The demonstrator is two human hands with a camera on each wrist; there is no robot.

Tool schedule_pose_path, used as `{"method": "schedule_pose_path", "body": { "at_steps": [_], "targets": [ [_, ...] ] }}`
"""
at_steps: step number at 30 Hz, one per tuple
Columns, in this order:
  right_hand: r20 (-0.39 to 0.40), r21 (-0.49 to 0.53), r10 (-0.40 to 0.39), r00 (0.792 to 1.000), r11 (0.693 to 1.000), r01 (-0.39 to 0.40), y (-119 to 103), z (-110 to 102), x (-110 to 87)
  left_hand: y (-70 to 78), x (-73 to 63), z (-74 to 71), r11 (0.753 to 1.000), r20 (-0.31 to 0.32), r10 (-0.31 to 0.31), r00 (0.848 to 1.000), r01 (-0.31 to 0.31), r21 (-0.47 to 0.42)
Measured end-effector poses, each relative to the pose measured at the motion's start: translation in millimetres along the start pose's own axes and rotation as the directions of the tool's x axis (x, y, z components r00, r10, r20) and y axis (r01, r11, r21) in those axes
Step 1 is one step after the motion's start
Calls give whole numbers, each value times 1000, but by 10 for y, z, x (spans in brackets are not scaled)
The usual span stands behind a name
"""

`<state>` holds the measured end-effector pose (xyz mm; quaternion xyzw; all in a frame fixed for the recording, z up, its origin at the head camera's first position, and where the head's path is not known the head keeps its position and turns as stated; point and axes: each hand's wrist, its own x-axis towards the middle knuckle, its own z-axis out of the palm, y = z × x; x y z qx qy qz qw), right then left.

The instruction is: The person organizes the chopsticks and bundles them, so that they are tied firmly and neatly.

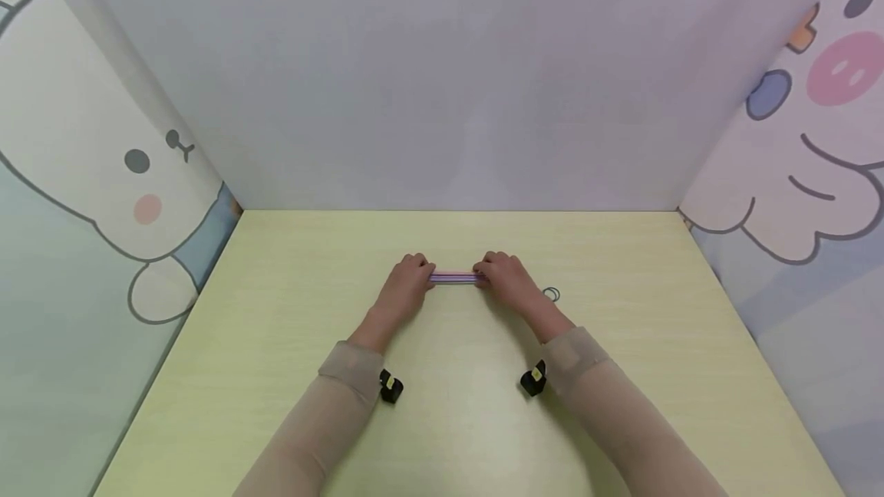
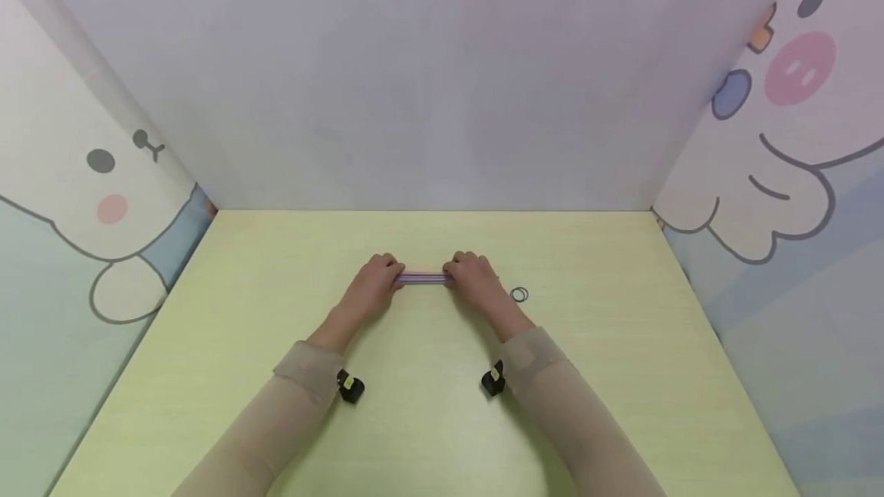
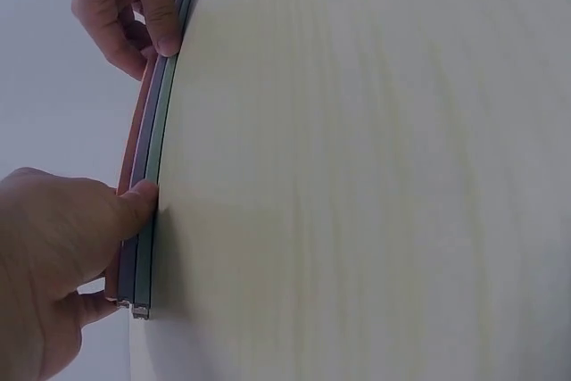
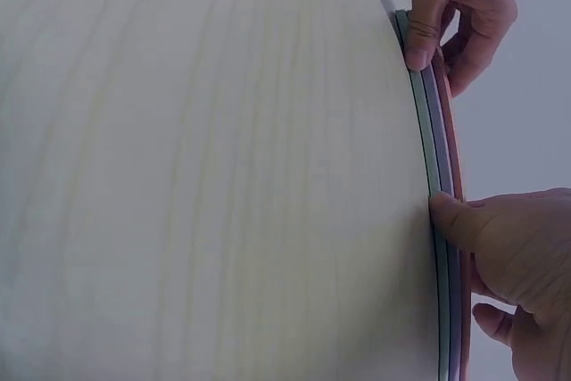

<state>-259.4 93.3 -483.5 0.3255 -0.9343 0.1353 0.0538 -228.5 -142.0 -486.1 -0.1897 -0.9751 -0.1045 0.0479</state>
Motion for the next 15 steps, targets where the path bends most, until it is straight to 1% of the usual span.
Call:
{"method": "schedule_pose_path", "body": {
  "at_steps": [4, 11, 15],
  "targets": [
    [17, 27, 15, 1000, 1000, -16, -2, -14, 4, 4, 21, 9, 1000, 14, -14, 1000, 14, -1],
    [30, 95, 26, 999, 995, -29, 0, -5, 22, 19, 37, -8, 997, -17, -57, 998, 56, -47],
    [45, 111, 45, 998, 993, -50, -19, -14, 28, 30, 29, -27, 996, -30, -66, 997, 63, -69]
  ]
}}
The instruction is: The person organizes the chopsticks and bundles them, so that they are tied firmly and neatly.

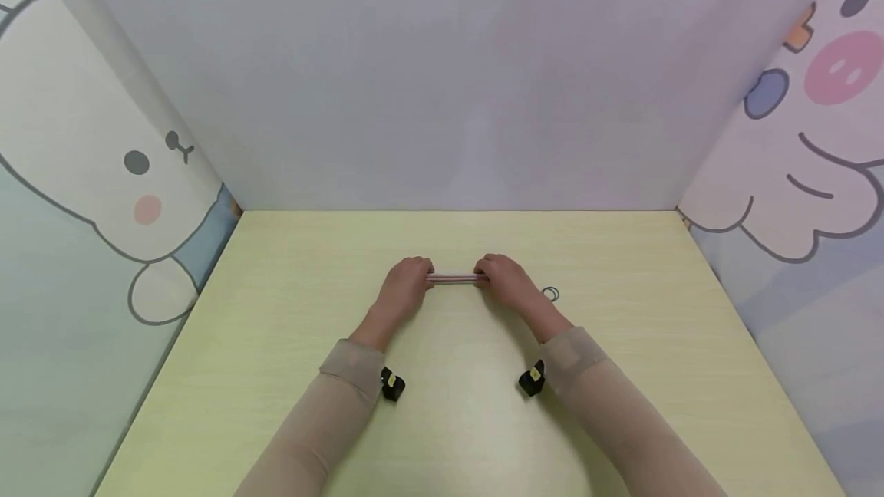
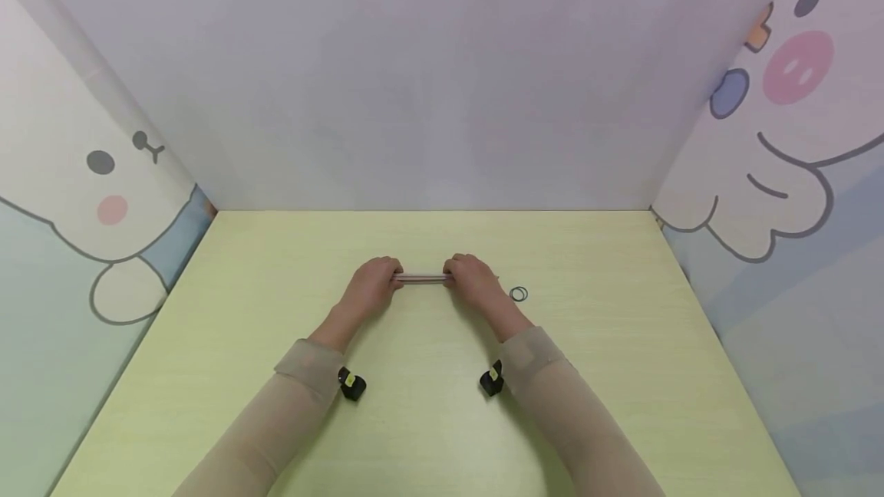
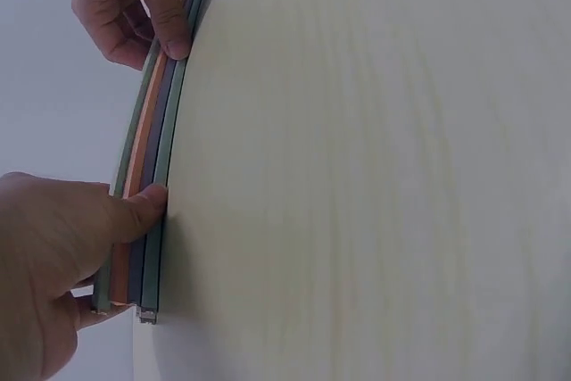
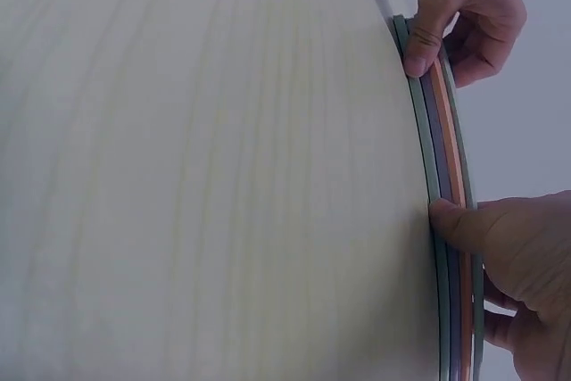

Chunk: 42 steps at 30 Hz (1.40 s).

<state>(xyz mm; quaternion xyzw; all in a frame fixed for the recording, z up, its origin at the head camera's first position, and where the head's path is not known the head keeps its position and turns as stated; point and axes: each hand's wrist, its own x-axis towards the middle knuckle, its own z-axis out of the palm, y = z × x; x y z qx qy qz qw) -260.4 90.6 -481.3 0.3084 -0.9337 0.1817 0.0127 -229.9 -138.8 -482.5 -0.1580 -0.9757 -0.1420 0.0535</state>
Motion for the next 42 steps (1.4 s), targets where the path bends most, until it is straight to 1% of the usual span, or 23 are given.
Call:
{"method": "schedule_pose_path", "body": {
  "at_steps": [2, 5, 8, 11, 15, 17, 20, 24, 27, 31, 34, 39, 42],
  "targets": [
    [5, 2, 3, 1000, 1000, -3, -8, -6, 1, 5, -1, -8, 1000, 0, -2, 1000, 2, -13],
    [4, -16, -15, 1000, 1000, 15, -8, -13, 1, 10, 5, -15, 999, -2, 4, 1000, -4, -33],
    [4, -34, -42, 999, 999, 42, -2, -12, -2, 12, 14, -15, 999, 1, 14, 1000, -14, -33],
    [11, -44, -50, 999, 998, 50, 6, 2, -5, 16, 19, -16, 1000, 16, 15, 1000, -15, -26],
    [22, -40, -17, 1000, 999, 18, 6, 20, 3, 12, 17, -14, 1000, 42, 9, 999, -9, -15],
    [21, -36, -5, 1000, 999, 6, 3, 21, 7, 7, 18, -11, 1000, 45, 14, 999, -13, -10],
    [15, -33, 14, 1000, 999, -14, -10, 9, 6, 4, 15, -15, 1000, 23, 27, 999, -27, 4],
    [7, -28, 28, 1000, 999, -28, -29, 0, 4, 6, 2, -40, 999, -34, 37, 999, -37, -5],
    [-2, -31, 19, 1000, 999, -19, -35, 3, 8, 1, -6, -52, 999, -49, 35, 998, -35, -11],
    [-2, -66, -10, 1000, 998, 10, -41, -2, 9, -6, -6, -53, 999, -24, 37, 999, -37, 18],
    [14, -106, -28, 1000, 994, 30, -46, -9, 9, -2, -2, -57, 998, 4, 44, 999, -44, 34],
    [34, -129, -33, 999, 991, 37, -49, 0, 5, 1, 5, -47, 998, 50, 45, 998, -47, 46],
    [30, -144, -41, 999, 989, 45, -42, 11, 2, -3, 2, -38, 997, 58, 50, 997, -53, 51]
  ]
}}
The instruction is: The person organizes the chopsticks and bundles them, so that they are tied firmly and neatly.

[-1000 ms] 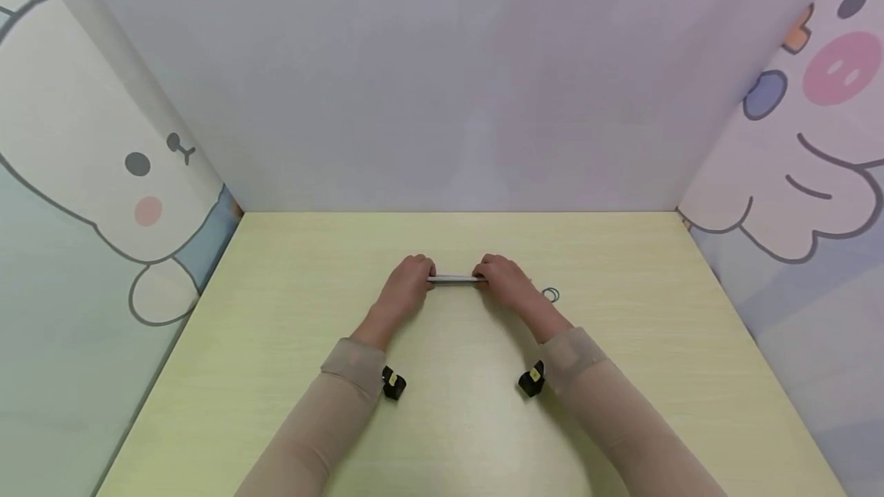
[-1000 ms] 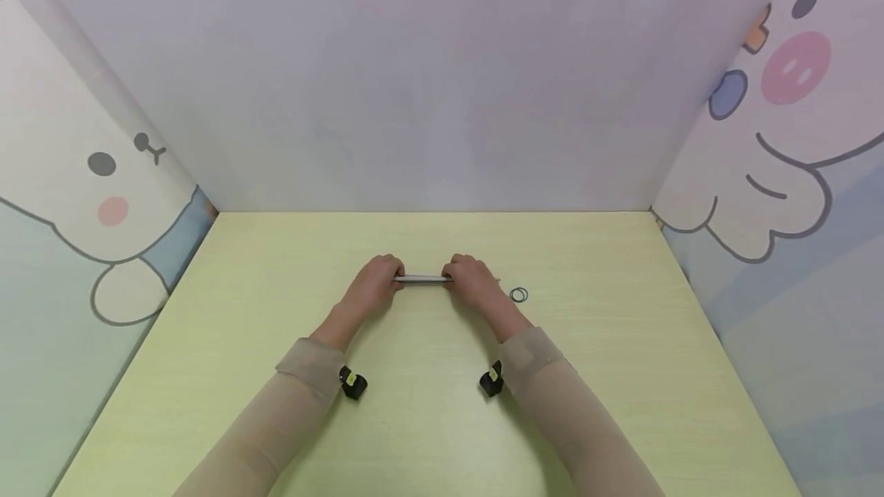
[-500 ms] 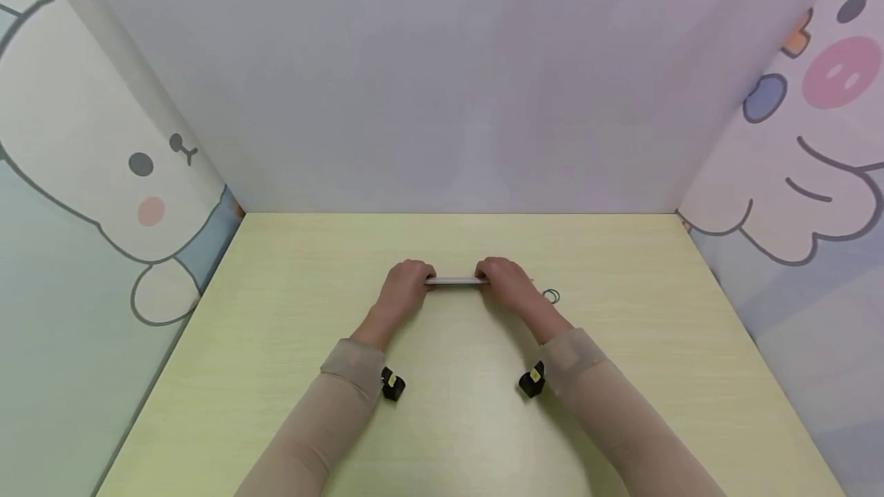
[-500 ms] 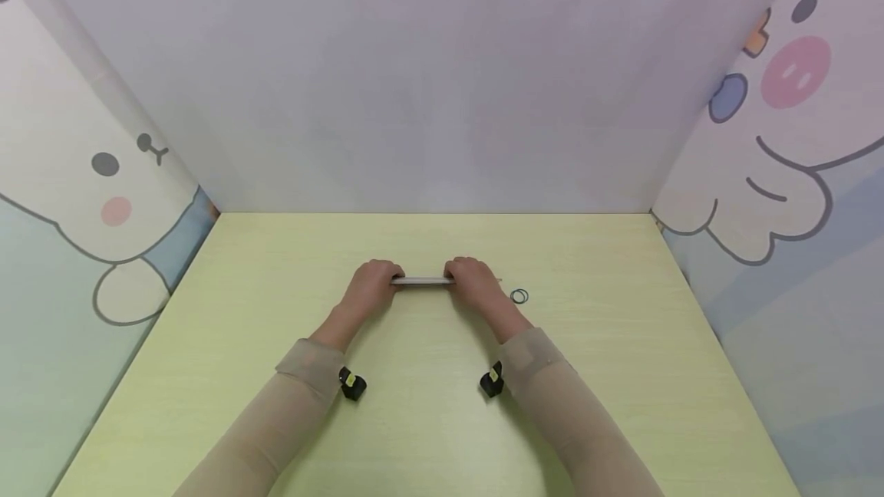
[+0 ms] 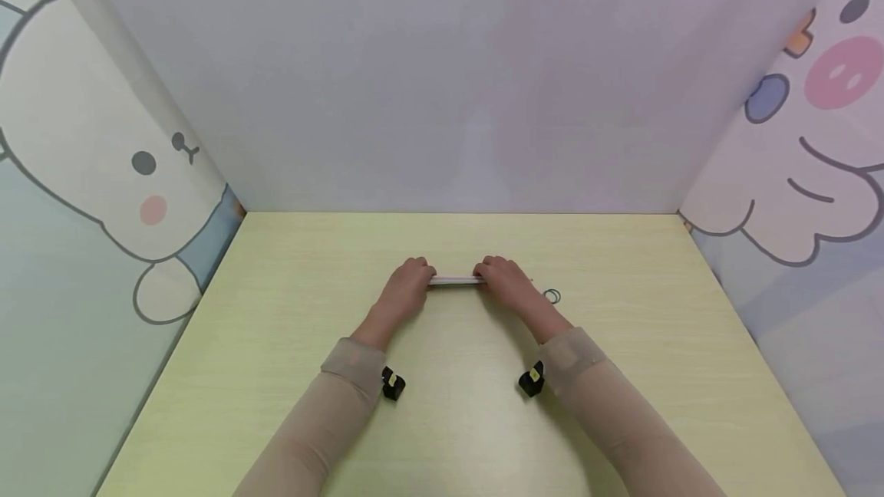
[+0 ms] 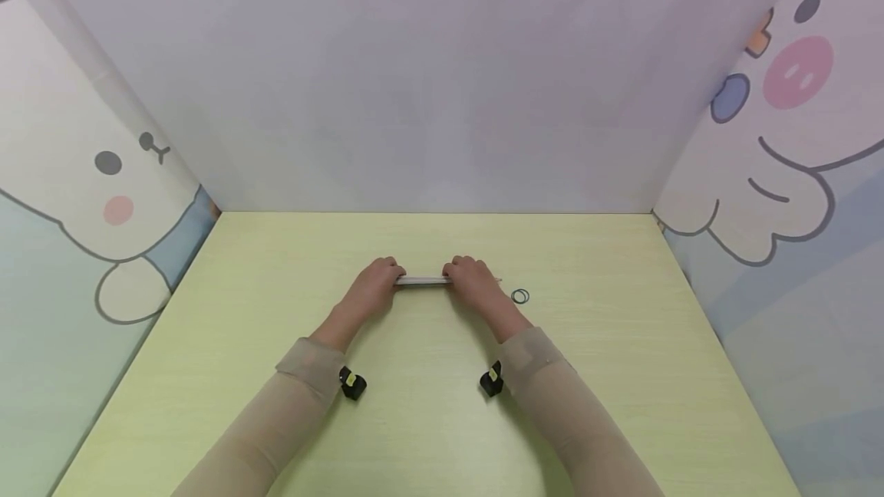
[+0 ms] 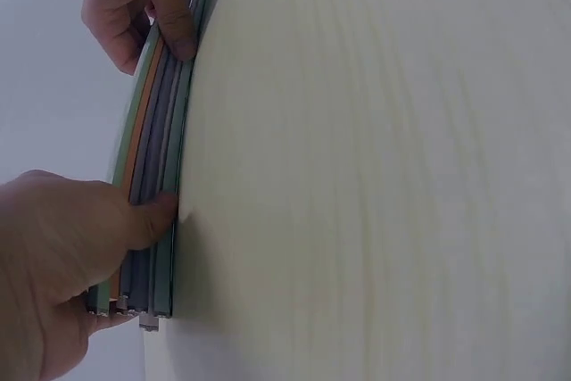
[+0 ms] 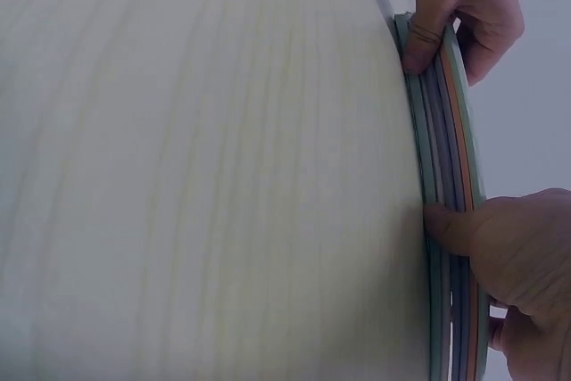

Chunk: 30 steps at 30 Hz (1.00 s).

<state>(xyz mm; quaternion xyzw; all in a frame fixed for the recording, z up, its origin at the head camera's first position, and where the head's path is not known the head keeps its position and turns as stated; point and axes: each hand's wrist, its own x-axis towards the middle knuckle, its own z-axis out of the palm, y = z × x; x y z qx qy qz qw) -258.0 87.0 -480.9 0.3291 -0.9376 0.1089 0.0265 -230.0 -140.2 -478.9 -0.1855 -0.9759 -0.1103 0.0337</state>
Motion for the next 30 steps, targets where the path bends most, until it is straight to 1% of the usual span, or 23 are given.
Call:
{"method": "schedule_pose_path", "body": {
  "at_steps": [3, 6, 9, 13, 18, 21, 26, 30],
  "targets": [
    [4, -20, -3, 1000, 1000, 3, 1, 3, -4, -5, -9, 7, 999, -5, 19, 1000, -18, 26],
    [11, -34, -4, 1000, 999, 4, -4, 4, -5, -13, -27, 24, 996, -14, 36, 999, -35, 78],
    [13, -41, -7, 1000, 999, 7, -17, 7, -1, -16, -52, 54, 989, -24, 52, 998, -48, 140],
    [21, -61, -9, 1000, 998, 11, -40, 25, -1, -10, -91, 102, 981, -22, 64, 998, -59, 187],
    [43, -77, -8, 999, 997, 11, -72, 53, -15, -12, -124, 176, 973, -10, 49, 999, -46, 226],
    [41, -81, -16, 999, 997, 19, -84, 54, -26, -15, -129, 205, 967, -33, 50, 998, -40, 251],
    [26, -109, -30, 999, 994, 33, -85, 55, -31, -6, -126, 202, 962, -74, 48, 996, -26, 271],
    [16, -98, -24, 1000, 995, 26, -86, 64, -26, -3, -128, 198, 962, -64, 36, 997, -17, 273]
  ]
}}
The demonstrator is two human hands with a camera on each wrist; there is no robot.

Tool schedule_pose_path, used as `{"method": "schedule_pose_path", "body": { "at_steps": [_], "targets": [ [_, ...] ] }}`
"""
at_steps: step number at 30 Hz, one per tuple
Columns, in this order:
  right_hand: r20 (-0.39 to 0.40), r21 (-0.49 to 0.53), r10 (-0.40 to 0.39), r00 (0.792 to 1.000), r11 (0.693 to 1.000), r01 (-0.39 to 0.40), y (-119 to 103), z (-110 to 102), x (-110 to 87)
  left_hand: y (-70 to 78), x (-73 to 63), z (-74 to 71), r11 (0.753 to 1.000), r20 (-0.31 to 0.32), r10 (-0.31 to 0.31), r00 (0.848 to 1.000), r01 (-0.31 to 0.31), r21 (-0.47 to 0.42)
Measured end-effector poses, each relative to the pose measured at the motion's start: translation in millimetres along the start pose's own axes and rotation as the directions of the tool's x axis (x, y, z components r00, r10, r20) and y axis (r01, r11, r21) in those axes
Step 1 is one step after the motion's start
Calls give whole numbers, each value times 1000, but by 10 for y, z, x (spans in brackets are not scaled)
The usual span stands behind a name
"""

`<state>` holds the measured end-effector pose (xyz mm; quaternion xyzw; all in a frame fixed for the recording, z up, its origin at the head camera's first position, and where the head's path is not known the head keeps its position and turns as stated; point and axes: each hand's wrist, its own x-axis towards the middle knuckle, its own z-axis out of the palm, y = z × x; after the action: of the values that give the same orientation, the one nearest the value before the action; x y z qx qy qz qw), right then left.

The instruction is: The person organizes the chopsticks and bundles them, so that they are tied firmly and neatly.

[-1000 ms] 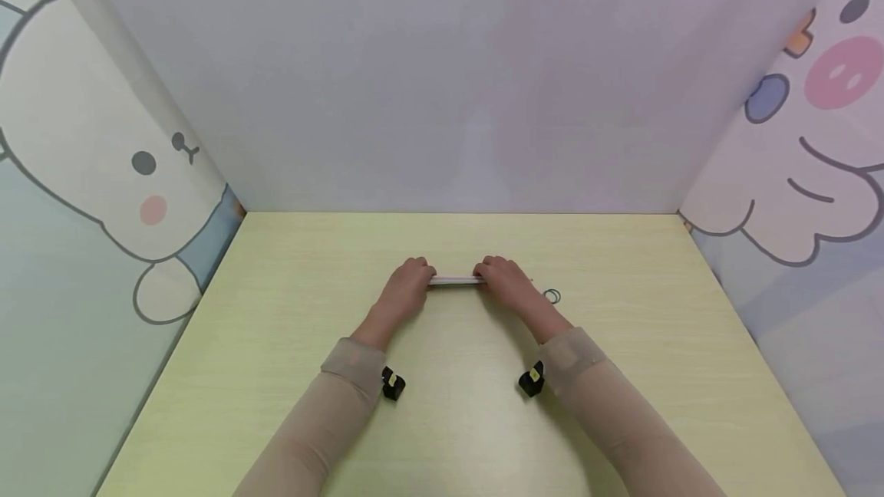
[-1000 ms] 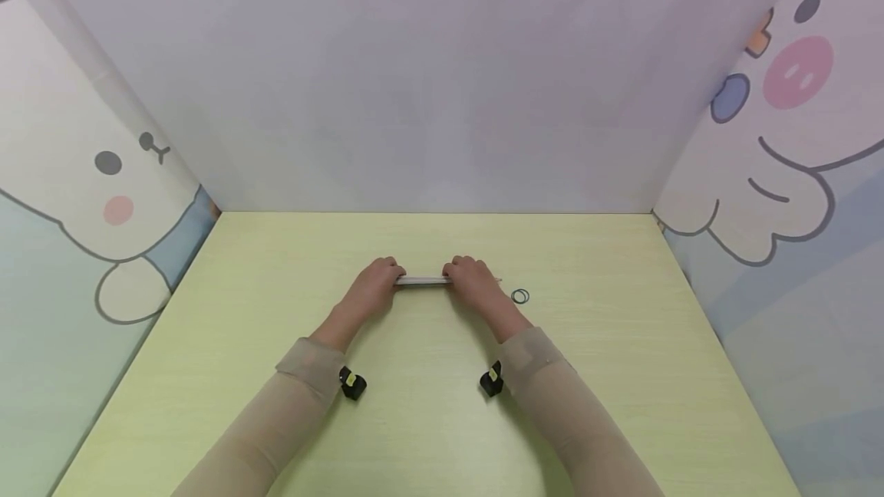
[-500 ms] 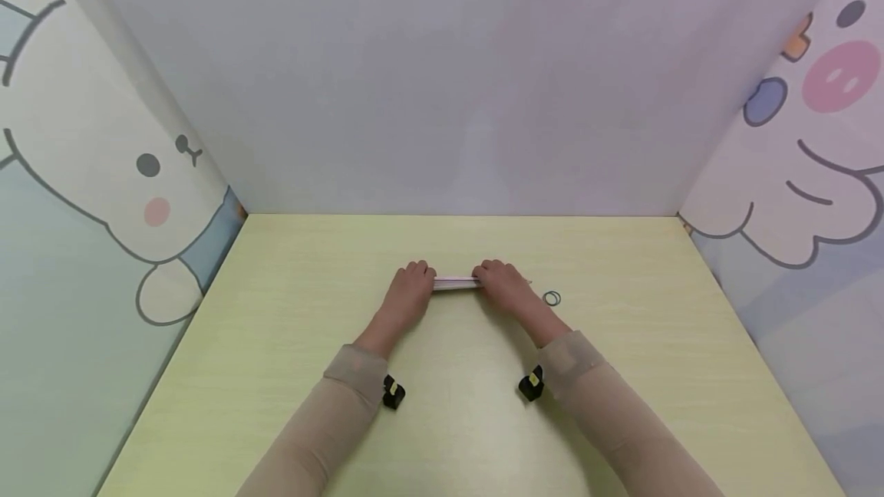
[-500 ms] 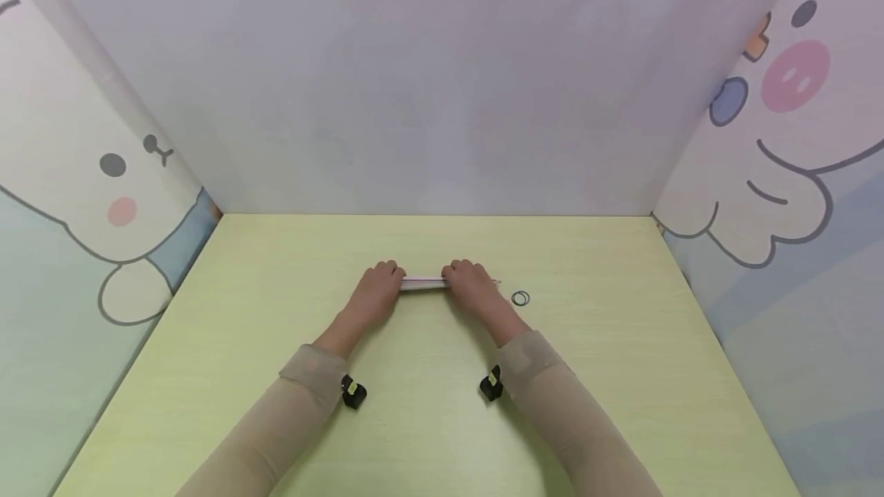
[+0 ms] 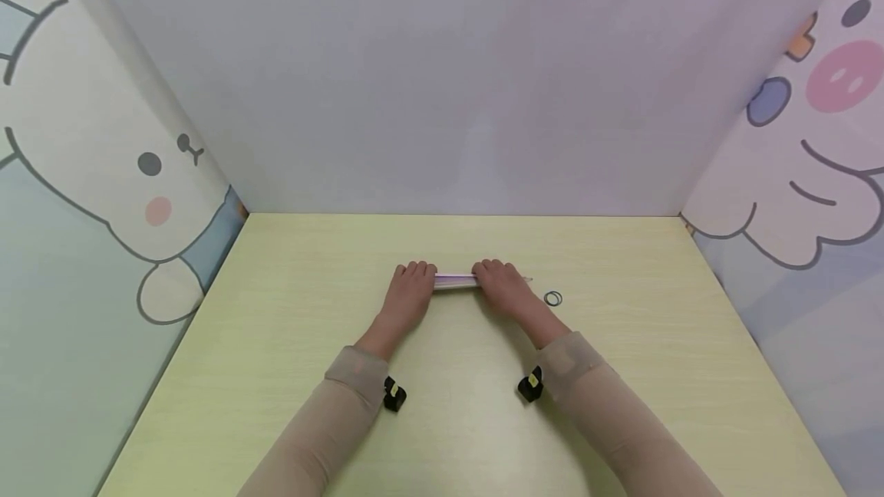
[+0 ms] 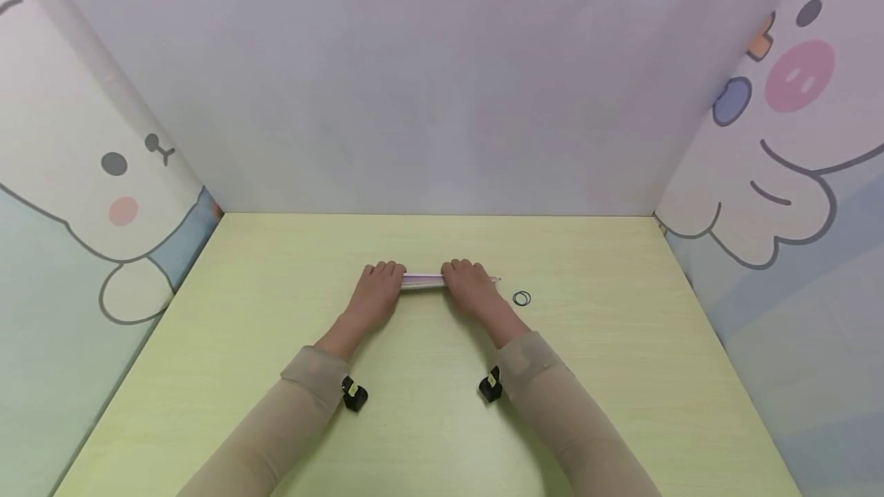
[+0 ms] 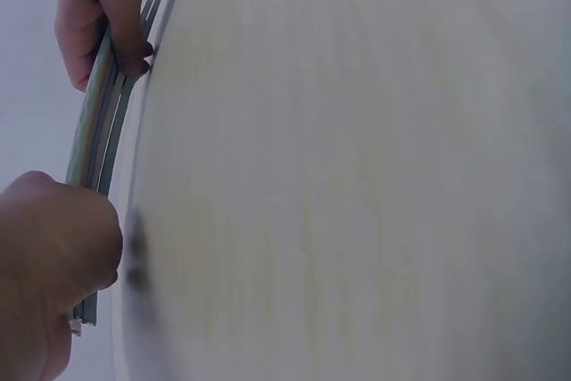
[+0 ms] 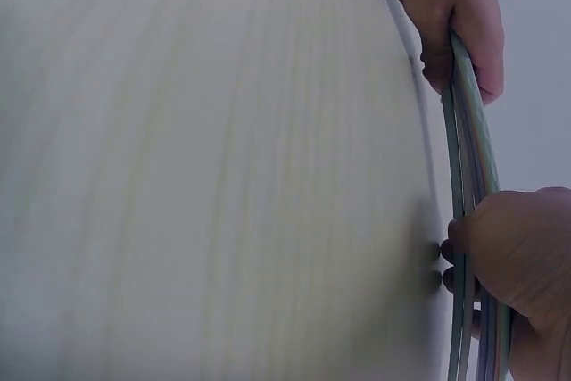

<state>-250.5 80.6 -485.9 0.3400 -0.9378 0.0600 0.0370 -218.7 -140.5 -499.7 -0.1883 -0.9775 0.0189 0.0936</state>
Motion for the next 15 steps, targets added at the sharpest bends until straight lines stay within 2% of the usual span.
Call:
{"method": "schedule_pose_path", "body": {
  "at_steps": [7, 9, 10, 11, 12, 13, 15],
  "targets": [
    [-5, 8, 28, 1000, 1000, -28, 4, 30, -19, -11, 5, 4, 999, -47, -41, 998, 42, 22],
    [-26, 11, 27, 999, 1000, -27, 7, 37, -23, -16, 14, 5, 996, -104, -72, 992, 76, 35],
    [-47, 14, 24, 999, 1000, -23, 2, 36, -22, -18, 19, 6, 995, -160, -88, 983, 96, 39],
    [-74, 15, 21, 997, 1000, -20, -4, 35, -19, -21, 27, 4, 992, -224, -105, 969, 117, 41],
    [-111, 9, 16, 994, 1000, -15, -9, 33, -11, -22, 38, 0, 990, -294, -120, 948, 138, 41],
    [-151, 5, 11, 988, 1000, -11, -15, 29, -4, -24, 50, -6, 987, -362, -134, 922, 158, 36],
    [-236, -7, -1, 972, 1000, -1, -26, 16, 11, -29, 71, -20, 984, -493, -149, 857, 179, 15]
  ]
}}
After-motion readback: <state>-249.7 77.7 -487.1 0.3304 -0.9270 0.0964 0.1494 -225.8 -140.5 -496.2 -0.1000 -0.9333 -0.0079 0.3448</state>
